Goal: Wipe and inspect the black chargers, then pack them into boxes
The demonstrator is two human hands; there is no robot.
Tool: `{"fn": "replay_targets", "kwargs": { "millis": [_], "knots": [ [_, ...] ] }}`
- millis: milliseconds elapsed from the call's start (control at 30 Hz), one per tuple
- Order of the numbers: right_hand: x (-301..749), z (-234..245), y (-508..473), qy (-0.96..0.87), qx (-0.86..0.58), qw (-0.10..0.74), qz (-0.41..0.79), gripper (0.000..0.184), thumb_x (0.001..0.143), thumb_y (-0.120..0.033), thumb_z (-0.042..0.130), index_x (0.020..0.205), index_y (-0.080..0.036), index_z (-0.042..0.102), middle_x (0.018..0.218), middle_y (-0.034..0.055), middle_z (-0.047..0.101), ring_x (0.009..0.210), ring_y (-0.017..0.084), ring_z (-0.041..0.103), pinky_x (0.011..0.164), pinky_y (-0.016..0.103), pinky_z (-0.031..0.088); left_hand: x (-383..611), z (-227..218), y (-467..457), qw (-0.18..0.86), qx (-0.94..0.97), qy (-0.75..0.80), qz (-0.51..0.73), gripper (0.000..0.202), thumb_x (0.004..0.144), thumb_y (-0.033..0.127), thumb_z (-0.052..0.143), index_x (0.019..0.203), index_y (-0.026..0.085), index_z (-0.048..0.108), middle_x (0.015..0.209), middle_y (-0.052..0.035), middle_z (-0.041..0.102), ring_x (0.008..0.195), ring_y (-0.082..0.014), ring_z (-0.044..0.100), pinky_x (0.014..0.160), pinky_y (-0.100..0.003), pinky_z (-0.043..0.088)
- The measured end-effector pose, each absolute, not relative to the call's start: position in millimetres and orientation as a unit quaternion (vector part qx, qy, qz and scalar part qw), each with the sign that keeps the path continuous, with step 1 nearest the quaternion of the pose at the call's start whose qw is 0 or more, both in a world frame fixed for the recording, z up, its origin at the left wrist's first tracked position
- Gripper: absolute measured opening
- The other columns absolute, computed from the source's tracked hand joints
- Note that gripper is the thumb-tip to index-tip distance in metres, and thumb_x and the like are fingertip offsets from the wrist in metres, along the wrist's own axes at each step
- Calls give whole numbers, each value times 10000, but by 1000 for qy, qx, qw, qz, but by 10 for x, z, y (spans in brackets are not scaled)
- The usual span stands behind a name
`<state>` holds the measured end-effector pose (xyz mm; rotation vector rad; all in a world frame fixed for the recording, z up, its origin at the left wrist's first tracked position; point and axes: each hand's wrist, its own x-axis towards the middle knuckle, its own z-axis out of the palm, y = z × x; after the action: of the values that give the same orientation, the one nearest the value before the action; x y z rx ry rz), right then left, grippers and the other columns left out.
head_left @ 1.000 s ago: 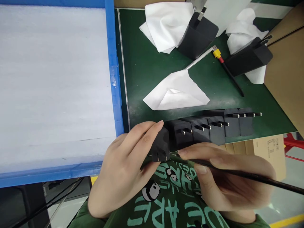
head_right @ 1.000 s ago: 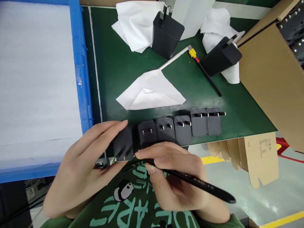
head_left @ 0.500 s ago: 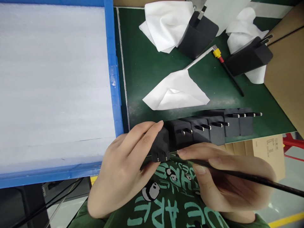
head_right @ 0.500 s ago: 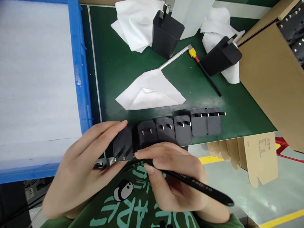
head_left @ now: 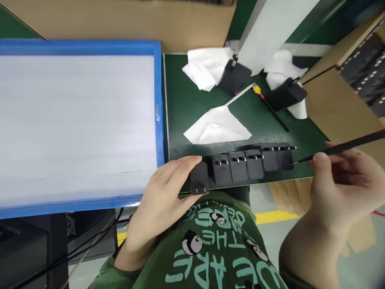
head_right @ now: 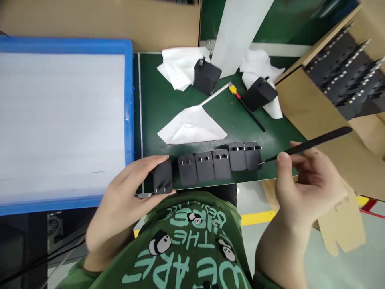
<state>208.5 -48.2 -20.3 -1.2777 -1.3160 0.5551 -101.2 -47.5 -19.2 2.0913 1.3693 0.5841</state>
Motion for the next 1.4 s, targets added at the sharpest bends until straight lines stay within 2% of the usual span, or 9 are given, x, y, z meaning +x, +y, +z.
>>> {"fn": "replay_targets", "kwargs": {
  "millis": [167, 367, 467, 533, 600, 733, 1133, 1267, 1400],
  "knots": [
    [2444, -158, -320, -468, -625, 622, 61, 250, 782, 7, 681, 802, -217, 790, 629, -57, 659, 593, 100, 652, 528, 115, 556, -995, -57, -532, 271, 764, 523, 264, 554, 858, 268, 706, 1365, 243, 483, 1308, -86, 628, 1214, -241, 596, 1002, -430, 543],
    [2834, 32, -73, -764, -478, 430, 49, 324, 775, -82, 751, 1001, -314, 757, 446, -96, 560, 276, 103, 409, 183, 236, 225, -991, 140, -609, 207, 778, 520, 286, 524, 862, 258, 694, 1343, 243, 486, 1269, -105, 648, 1173, -256, 616, 965, -454, 546],
    [2462, 229, -192, -789, -452, 415, 37, 462, 833, -130, 703, 1271, -271, 655, 679, -1, 668, 479, 146, 569, 333, 240, 408, -947, 206, -634, 189, 781, 517, 295, 531, 861, 263, 696, 1346, 251, 481, 1277, -98, 646, 1179, -252, 616, 966, -439, 543],
    [2023, 309, -376, -809, -424, 404, 51, 563, 880, -143, 638, 1423, -232, 518, 873, 51, 679, 737, 193, 650, 626, 314, 574, -912, 237, -645, 180, 783, 509, 310, 551, 854, 303, 712, 1353, 252, 481, 1272, -90, 650, 1178, -248, 617, 971, -420, 542],
    [1603, 309, -536, -864, -331, 370, 82, 594, 902, -180, 612, 1470, -180, 437, 920, 69, 661, 835, 211, 632, 722, 365, 576, -890, 260, -651, 176, 786, 495, 326, 556, 854, 317, 714, 1354, 247, 482, 1279, -84, 647, 1180, -239, 616, 986, -394, 534],
    [1239, 170, -590, -888, -263, 369, 79, 460, 893, -137, 603, 1343, -95, 522, 901, 88, 639, 837, 207, 575, 706, 372, 538, -914, 275, -622, 178, 800, 469, 331, 535, 874, 265, 686, 1365, 242, 476, 1309, -79, 629, 1201, -222, 600, 1009, -357, 516],
    [1216, 36, -357, -871, -243, 400, 152, 197, 901, -160, 568, 1078, -179, 653, 953, 81, 619, 879, 200, 572, 743, 364, 484, -1116, 226, -358, 211, 778, 485, 340, 524, 850, 264, 726, 1327, 236, 511, 1272, -82, 631, 1107, -191, 617, 861, -291, 555],
    [1176, 69, -319, -857, -272, 408, 159, 452, 890, -112, 564, 1338, -161, 533, 1059, 118, 635, 975, 225, 589, 822, 406, 495, -1152, 238, -345, 220, 782, 471, 344, 548, 843, 264, 736, 1341, 236, 509, 1287, -83, 623, 1165, -196, 594, 935, -304, 538],
    [1071, 165, -309, -786, -269, 429, 353, 233, 876, -139, 604, 1092, -216, 645, 969, 70, 672, 869, 190, 620, 790, 370, 516, -1144, 261, -353, 213, 779, 469, 356, 561, 847, 208, 720, 1361, 241, 497, 1298, -87, 617, 1182, -204, 589, 927, -306, 539]
  ]
}}
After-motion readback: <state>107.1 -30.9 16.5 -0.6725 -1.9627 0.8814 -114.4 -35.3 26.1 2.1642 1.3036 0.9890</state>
